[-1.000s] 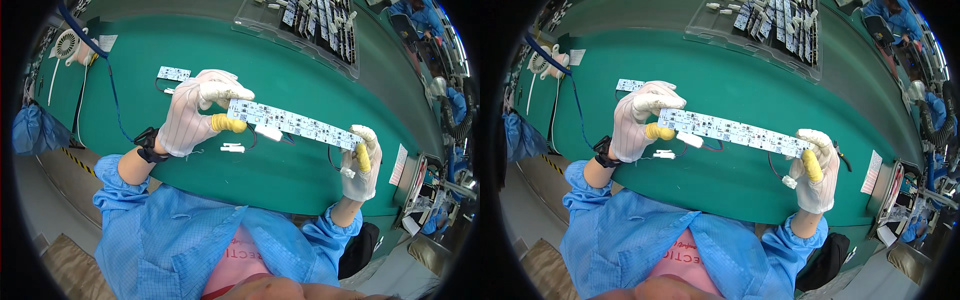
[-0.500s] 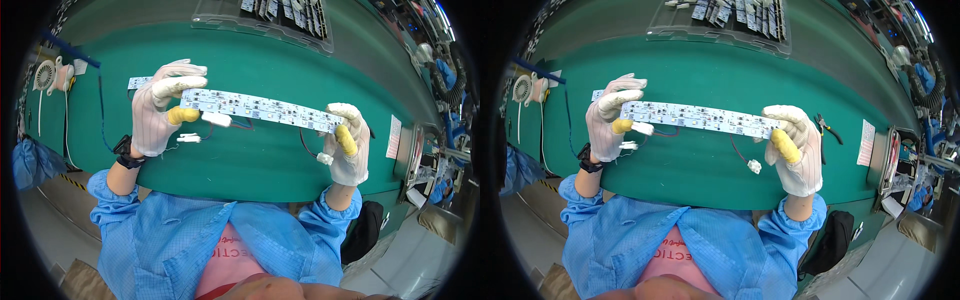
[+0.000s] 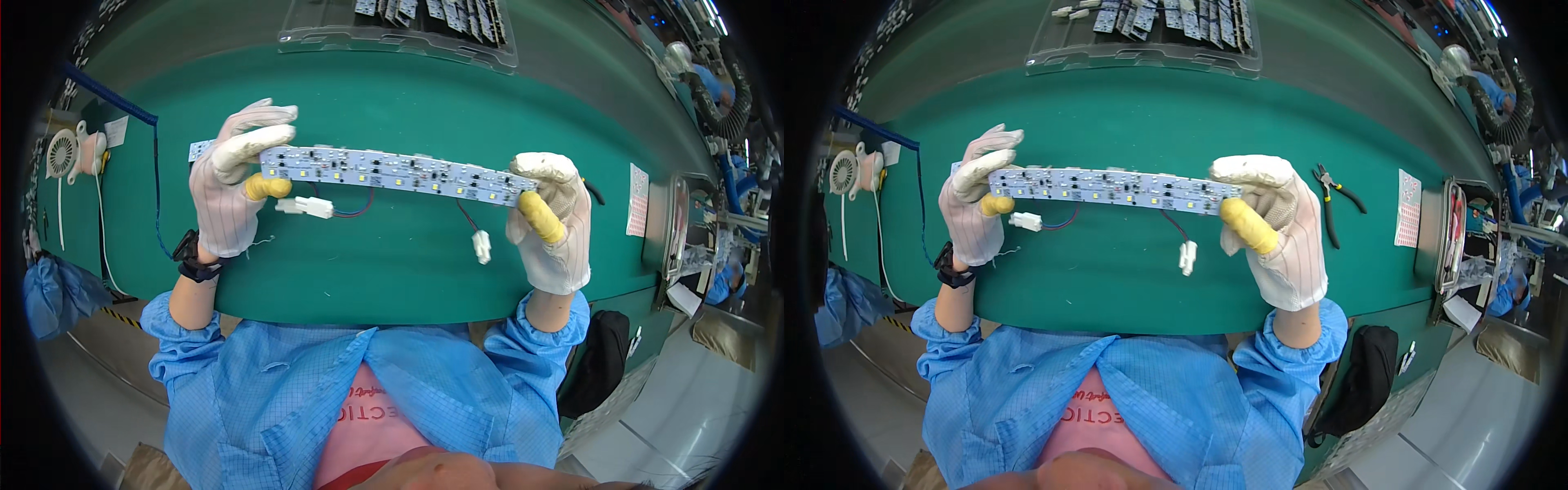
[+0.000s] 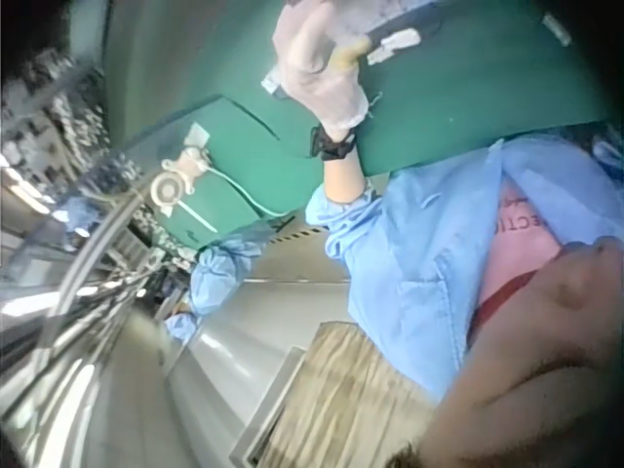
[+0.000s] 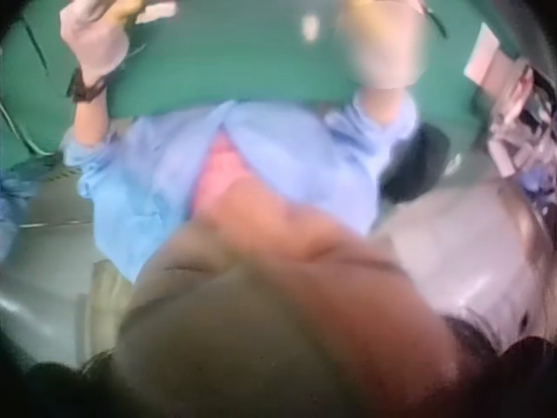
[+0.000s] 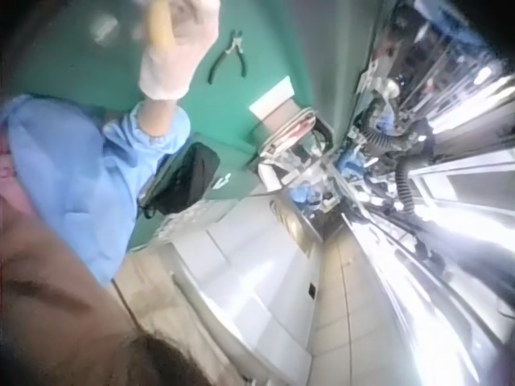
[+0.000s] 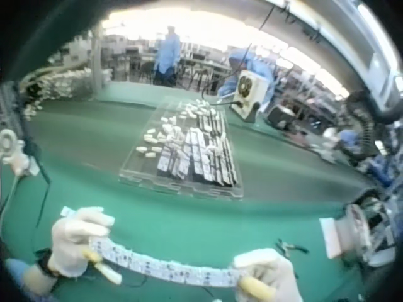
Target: Assembling and inspecting LED light strips on an electronics production line.
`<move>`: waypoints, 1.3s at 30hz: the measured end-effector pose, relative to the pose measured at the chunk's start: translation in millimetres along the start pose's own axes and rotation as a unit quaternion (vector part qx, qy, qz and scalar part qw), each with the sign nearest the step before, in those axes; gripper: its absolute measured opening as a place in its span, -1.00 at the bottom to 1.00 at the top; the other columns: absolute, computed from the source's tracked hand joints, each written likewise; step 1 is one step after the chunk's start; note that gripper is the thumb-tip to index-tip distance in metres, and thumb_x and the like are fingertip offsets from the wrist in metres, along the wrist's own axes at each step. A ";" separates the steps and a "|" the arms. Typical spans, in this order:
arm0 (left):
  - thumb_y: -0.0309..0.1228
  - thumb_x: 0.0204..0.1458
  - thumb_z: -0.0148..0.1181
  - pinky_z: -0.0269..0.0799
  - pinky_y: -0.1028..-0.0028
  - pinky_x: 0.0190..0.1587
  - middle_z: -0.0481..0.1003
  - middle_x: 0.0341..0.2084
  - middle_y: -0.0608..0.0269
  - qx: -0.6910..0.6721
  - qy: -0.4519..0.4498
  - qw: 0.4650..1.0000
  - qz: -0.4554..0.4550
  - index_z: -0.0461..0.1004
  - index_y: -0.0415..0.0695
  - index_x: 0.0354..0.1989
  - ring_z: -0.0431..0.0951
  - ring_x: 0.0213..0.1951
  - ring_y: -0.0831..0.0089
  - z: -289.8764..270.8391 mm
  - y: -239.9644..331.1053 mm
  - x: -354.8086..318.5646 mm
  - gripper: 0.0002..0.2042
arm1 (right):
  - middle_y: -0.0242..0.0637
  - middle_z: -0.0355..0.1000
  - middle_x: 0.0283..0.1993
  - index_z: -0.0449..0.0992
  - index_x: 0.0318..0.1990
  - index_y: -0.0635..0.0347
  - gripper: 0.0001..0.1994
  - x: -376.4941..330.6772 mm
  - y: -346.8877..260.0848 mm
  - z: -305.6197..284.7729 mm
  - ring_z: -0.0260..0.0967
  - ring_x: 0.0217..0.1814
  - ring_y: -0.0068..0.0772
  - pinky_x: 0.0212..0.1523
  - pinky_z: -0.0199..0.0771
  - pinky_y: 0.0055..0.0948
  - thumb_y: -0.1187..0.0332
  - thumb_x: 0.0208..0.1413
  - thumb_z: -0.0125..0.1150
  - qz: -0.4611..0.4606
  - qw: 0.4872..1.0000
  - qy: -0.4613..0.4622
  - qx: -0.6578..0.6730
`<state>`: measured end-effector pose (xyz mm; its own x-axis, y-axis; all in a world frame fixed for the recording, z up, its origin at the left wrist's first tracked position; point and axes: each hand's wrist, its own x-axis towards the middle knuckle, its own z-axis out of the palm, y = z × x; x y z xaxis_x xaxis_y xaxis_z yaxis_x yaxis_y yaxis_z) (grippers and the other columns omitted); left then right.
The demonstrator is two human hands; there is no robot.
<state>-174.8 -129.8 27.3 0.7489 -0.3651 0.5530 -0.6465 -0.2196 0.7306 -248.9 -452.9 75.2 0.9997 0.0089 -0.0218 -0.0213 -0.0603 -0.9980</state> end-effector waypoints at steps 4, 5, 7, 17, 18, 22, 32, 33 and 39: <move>-0.24 -0.15 0.35 0.29 0.25 0.12 0.48 -0.09 -0.02 -0.003 0.021 0.999 -0.047 0.52 -0.26 -0.13 0.39 0.09 0.16 0.4 -1.8 -2.4 -0.57 | -0.36 0.36 -0.41 0.39 -0.08 0.31 -0.63 -1.2 -8.6 9.2 0.22 -0.58 -0.68 -0.57 0.13 -0.69 0.28 0.03 0.27 0.021 0.999 0.010 0.042; -0.21 -0.13 0.34 0.28 0.26 0.13 0.47 -0.07 -0.03 0.014 0.009 0.999 -0.049 0.52 -0.26 -0.12 0.37 0.11 0.16 -1.1 -3.0 -2.1 -0.56 | -0.36 0.38 -0.44 0.39 -0.07 0.34 -0.63 -0.4 -9.5 9.6 0.22 -0.60 -0.69 -0.59 0.11 -0.69 0.28 0.04 0.26 0.015 1.000 0.011 0.025; -0.15 -0.12 0.32 0.24 0.25 0.16 0.45 -0.03 -0.04 0.009 0.003 0.999 -0.052 0.51 -0.26 -0.09 0.34 0.14 0.13 -2.7 -5.6 -4.0 -0.51 | -0.36 0.39 -0.46 0.39 -0.07 0.35 -0.63 0.3 -9.1 6.9 0.22 -0.61 -0.68 -0.59 0.11 -0.69 0.29 0.04 0.25 0.019 0.999 0.004 0.025; -0.24 -0.08 0.30 0.18 0.22 0.22 0.44 -0.02 -0.06 -0.067 0.061 0.992 -0.090 0.50 -0.31 -0.09 0.33 0.15 0.14 6.6 -7.7 -7.4 -0.56 | -0.34 0.43 -0.50 0.43 -0.06 0.30 -0.65 -2.4 -5.1 3.8 0.27 -0.56 -0.67 -0.50 0.24 -0.64 0.32 0.05 0.30 0.012 1.000 -0.018 0.021; -0.23 -0.07 0.29 0.19 0.23 0.21 0.44 -0.01 -0.06 -0.050 0.061 0.993 -0.088 0.50 -0.31 -0.09 0.34 0.15 0.15 6.8 -8.0 -6.8 -0.56 | -0.33 0.43 -0.48 0.41 -0.06 0.31 -0.61 -2.0 -4.5 5.3 0.25 -0.59 -0.67 -0.53 0.20 -0.66 0.25 0.05 0.30 -0.006 1.000 -0.021 0.021; -0.20 0.00 0.22 0.20 0.29 0.21 0.44 0.00 -0.01 -0.023 0.028 0.994 -0.105 0.51 -0.29 -0.08 0.36 0.14 0.21 7.5 -3.1 -0.3 -0.58 | -0.26 0.46 -0.42 0.39 -0.03 0.32 -0.52 -0.5 -9.9 5.6 0.23 -0.60 -0.69 -0.56 0.18 -0.69 0.10 0.07 0.27 0.000 0.994 -0.053 0.092; -0.20 -0.01 0.25 0.27 0.32 0.16 0.47 -0.03 0.04 -0.092 0.037 0.983 -0.155 0.50 -0.28 -0.07 0.40 0.09 0.28 6.3 -5.2 -4.7 -0.57 | -0.26 0.45 -0.44 0.38 -0.01 0.37 -0.54 1.3 -10.6 5.9 0.26 -0.59 -0.69 -0.56 0.18 -0.71 0.19 0.07 0.27 0.000 0.996 -0.049 0.074; -0.21 -0.04 0.28 0.26 0.31 0.17 0.47 -0.04 0.03 -0.110 0.045 0.984 -0.134 0.50 -0.29 -0.07 0.39 0.10 0.27 6.8 -5.7 -5.2 -0.56 | -0.28 0.43 -0.46 0.38 -0.01 0.37 -0.56 1.3 -7.2 5.7 0.25 -0.60 -0.68 -0.57 0.17 -0.70 0.22 0.07 0.27 -0.007 0.997 -0.035 0.063; -0.28 -0.13 0.34 0.17 0.15 0.22 0.49 -0.13 -0.01 -0.087 0.054 0.994 -0.044 0.49 -0.30 -0.12 0.44 0.03 0.17 3.6 -6.5 -5.5 -0.57 | -0.31 0.44 -0.41 0.39 -0.02 0.35 -0.67 4.7 -4.6 4.2 0.26 -0.56 -0.64 -0.47 0.23 -0.66 0.41 0.07 0.17 0.010 0.999 -0.020 0.046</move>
<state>-175.2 -129.6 18.0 0.8194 -0.2493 0.5162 -0.5492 -0.0831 0.8316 -244.1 -448.4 79.4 0.9980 0.0482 -0.0419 -0.0434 0.0307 -0.9986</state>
